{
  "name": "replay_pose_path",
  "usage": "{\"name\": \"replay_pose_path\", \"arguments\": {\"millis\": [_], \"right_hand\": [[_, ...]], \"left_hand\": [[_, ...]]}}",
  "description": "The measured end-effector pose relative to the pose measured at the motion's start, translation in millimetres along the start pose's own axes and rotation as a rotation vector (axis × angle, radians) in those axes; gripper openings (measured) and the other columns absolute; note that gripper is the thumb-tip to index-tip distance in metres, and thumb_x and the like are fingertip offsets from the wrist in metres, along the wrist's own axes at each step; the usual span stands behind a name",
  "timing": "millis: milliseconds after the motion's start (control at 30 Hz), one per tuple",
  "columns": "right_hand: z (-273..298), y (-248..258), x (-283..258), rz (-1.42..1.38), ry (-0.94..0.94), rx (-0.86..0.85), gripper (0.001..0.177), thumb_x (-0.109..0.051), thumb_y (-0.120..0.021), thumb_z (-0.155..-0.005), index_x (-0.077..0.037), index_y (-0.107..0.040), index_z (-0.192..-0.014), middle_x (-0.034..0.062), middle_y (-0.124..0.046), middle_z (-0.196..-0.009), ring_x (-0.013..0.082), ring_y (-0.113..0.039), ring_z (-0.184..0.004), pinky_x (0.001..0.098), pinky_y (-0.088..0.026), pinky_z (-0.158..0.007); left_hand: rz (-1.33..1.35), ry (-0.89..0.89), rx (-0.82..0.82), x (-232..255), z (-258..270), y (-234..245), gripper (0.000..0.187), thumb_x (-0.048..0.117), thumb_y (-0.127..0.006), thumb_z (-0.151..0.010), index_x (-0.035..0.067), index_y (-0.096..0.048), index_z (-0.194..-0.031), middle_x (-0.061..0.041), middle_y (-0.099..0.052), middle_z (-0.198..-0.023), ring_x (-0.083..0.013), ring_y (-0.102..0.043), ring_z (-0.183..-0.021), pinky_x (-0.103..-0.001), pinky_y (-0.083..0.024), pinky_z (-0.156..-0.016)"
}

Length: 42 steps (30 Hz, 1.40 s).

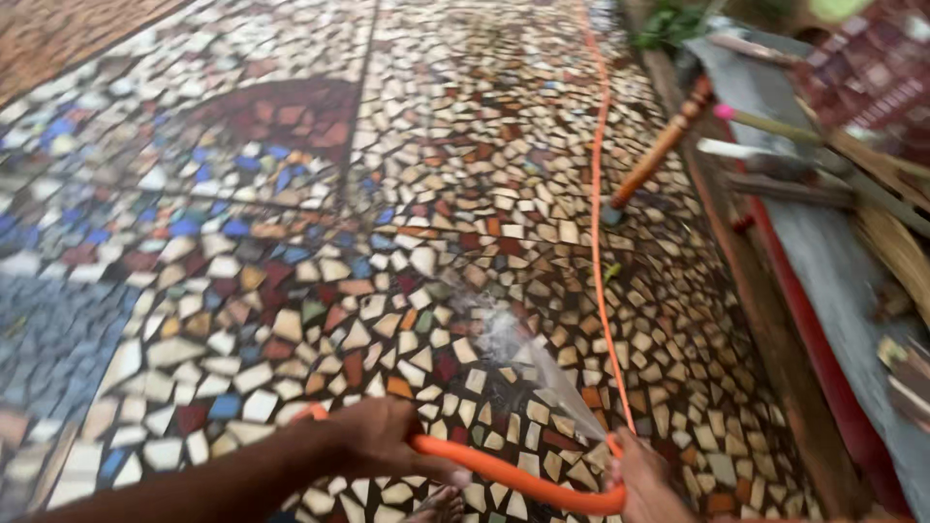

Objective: The person holds an orange hose and directs a stream of water toward various plants and garden areas while walking around the exterior of a building.

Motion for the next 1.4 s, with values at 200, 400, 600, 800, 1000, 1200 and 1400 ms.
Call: {"name": "replay_pose_path", "arguments": {"millis": [200,400,600,800,1000,1200,1400], "right_hand": [[3.1,67.2,38.3,-0.303,-0.062,0.087,0.020,-0.030,-0.058,-0.098,-0.011,-0.055,-0.091,-0.0002,-0.037,-0.055,0.0137,-0.033,-0.042,0.0331,-0.030,-0.040],[23.6,91.9,65.0,-0.261,-0.062,0.146,0.028,-0.033,-0.059,-0.100,-0.007,-0.052,-0.091,0.0006,-0.036,-0.055,0.0155,-0.034,-0.041,0.0352,-0.030,-0.038],[74.4,113.7,15.0,-0.323,0.010,0.244,0.011,-0.026,-0.059,-0.097,-0.018,-0.054,-0.103,-0.0002,-0.039,-0.059,0.0114,-0.033,-0.044,0.0301,-0.027,-0.041],[119.9,120.1,-51.8,-0.232,0.105,0.109,0.012,-0.026,-0.055,-0.098,-0.016,-0.056,-0.106,-0.0001,-0.035,-0.057,0.0117,-0.029,-0.041,0.0311,-0.027,-0.037],[166.3,102.0,-87.3,-0.203,0.171,0.066,0.015,-0.024,-0.050,-0.101,-0.016,-0.060,-0.107,-0.0016,-0.037,-0.056,0.0096,-0.030,-0.039,0.0279,-0.027,-0.035],[194.2,69.9,-94.2,-0.297,0.220,0.149,0.023,-0.033,-0.048,-0.105,-0.014,-0.061,-0.109,-0.0048,-0.037,-0.056,0.0075,-0.032,-0.041,0.0264,-0.030,-0.035],[209.2,29.2,-117.9,-0.316,0.200,0.102,0.017,-0.031,-0.048,-0.101,-0.016,-0.057,-0.104,-0.0023,-0.034,-0.053,0.0111,-0.029,-0.037,0.0303,-0.030,-0.033]], "left_hand": [[-0.267,-0.046,-0.126,33.8,-64.7,-0.1,0.093,0.096,-0.045,-0.083,0.013,-0.072,-0.113,-0.017,-0.071,-0.091,-0.0285,-0.066,-0.082,-0.048,-0.052,-0.075],[-0.269,-0.105,-0.063,75.1,-79.4,42.5,0.096,0.092,-0.053,-0.067,0.005,-0.078,-0.098,-0.018,-0.077,-0.095,-0.0318,-0.075,-0.089,-0.047,-0.059,-0.083],[-0.230,-0.172,-0.080,108.1,-55.2,44.9,0.097,0.093,-0.055,-0.062,0.002,-0.082,-0.083,-0.016,-0.076,-0.076,-0.0261,-0.075,-0.076,-0.044,-0.059,-0.073],[-0.183,-0.347,-0.157,154.0,-74.2,55.5,0.091,0.089,-0.064,-0.060,0.003,-0.081,-0.085,-0.009,-0.071,-0.068,-0.0241,-0.072,-0.071,-0.044,-0.057,-0.067],[-0.166,-0.293,-0.334,139.0,-77.9,53.5,0.080,0.084,-0.065,-0.066,0.007,-0.083,-0.082,-0.005,-0.069,-0.062,-0.0245,-0.068,-0.063,-0.041,-0.055,-0.059],[-0.154,-0.415,-0.404,120.2,-99.5,83.5,0.078,0.084,-0.065,-0.065,0.013,-0.088,-0.088,-0.005,-0.074,-0.070,-0.0173,-0.069,-0.068,-0.038,-0.055,-0.060],[-0.273,-0.418,-0.181,113.2,-118.7,127.2,0.077,0.080,-0.073,-0.062,0.007,-0.081,-0.085,-0.005,-0.073,-0.069,-0.0152,-0.070,-0.065,-0.036,-0.057,-0.063]]}}
Point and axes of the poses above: each hand's wrist, its own z-axis away from the middle knuckle, its own y-axis out of the back of the hand, x = y × z, the point moved 9 cm from there along -z, towards the middle knuckle
